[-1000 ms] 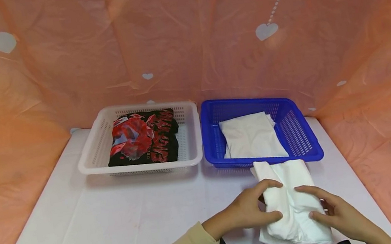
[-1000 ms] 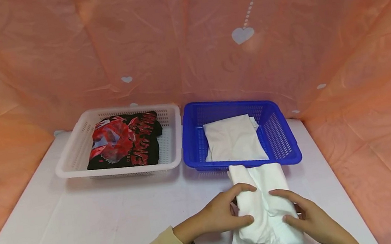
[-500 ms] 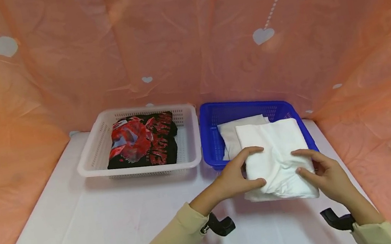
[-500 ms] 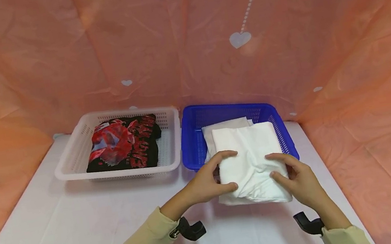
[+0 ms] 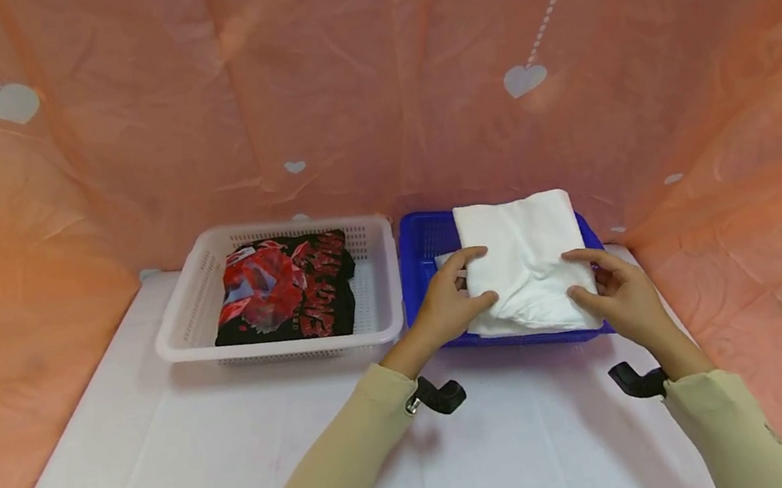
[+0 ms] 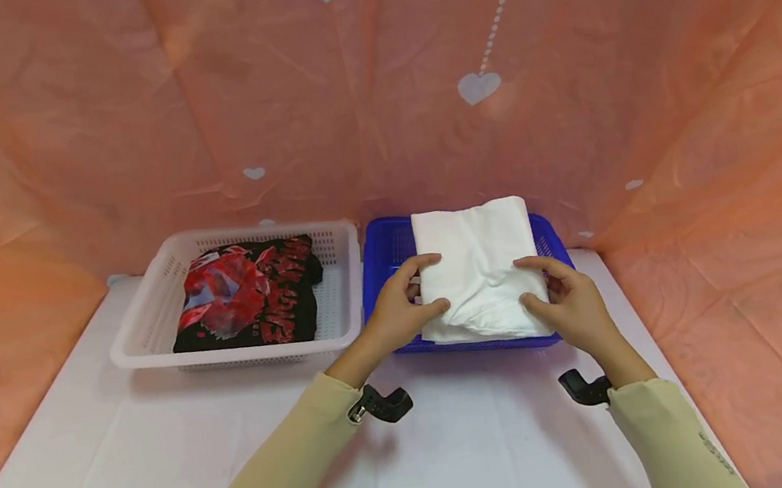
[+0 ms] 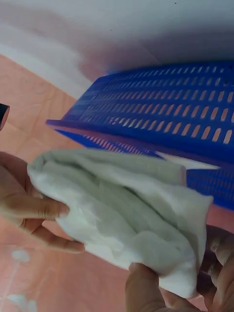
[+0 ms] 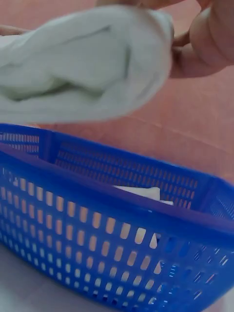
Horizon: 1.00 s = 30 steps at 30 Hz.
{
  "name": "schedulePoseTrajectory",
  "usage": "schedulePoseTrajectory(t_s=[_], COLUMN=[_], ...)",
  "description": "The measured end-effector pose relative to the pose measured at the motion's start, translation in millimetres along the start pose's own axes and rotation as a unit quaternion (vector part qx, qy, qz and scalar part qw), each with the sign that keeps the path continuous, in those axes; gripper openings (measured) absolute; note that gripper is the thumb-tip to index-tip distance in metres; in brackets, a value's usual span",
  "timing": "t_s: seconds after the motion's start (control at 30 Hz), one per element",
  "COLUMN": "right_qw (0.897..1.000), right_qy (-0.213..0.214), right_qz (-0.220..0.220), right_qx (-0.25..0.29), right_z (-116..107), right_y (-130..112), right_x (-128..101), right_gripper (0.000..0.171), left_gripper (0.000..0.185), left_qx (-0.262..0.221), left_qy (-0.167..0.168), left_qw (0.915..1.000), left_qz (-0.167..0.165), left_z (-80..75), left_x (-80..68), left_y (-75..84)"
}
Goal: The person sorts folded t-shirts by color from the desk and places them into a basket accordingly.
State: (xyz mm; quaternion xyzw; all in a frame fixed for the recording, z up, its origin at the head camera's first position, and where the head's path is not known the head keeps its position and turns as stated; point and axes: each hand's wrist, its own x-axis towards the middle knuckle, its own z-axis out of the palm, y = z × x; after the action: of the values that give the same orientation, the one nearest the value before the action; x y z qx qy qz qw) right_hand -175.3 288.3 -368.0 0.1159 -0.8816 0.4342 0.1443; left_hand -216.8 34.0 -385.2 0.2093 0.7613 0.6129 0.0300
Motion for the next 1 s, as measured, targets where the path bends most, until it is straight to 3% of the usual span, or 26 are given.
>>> schedulePoseTrajectory(t_s=[0.23,0.43,0.57,0.77,1.0], right_qw=[0.999,0.999,0.999,0.996,0.991], right_qy=[0.019,0.005,-0.006,-0.043,-0.083], right_qz=[0.021,0.047,0.053,0.082,0.106], right_qx=[-0.016,-0.013,-0.006,-0.014,-0.007], right_z=[12.6,22.7,29.3,35.5,37.7], right_y=[19.0,35.9,49.0,66.4,66.1], right_x=[24.7,38.4,45.4,48.2,48.7], right_gripper=[0.038,0.037,0.038,0.040,0.043], left_gripper=[0.060,0.060,0.060,0.060,0.059], left_qx=[0.046,0.114,0.148,0.178,0.170], left_qy=[0.040,0.042,0.030,-0.013,-0.028], left_qw=[0.9982,0.9925,0.9879,0.9795,0.9759], left_qz=[-0.002,-0.007,-0.037,-0.093,-0.134], left_z=[5.5,9.1,11.8,15.5,17.1], left_x=[17.5,31.9,42.0,48.8,49.2], left_y=[-16.9,-30.4,-36.1,-40.1,-51.5])
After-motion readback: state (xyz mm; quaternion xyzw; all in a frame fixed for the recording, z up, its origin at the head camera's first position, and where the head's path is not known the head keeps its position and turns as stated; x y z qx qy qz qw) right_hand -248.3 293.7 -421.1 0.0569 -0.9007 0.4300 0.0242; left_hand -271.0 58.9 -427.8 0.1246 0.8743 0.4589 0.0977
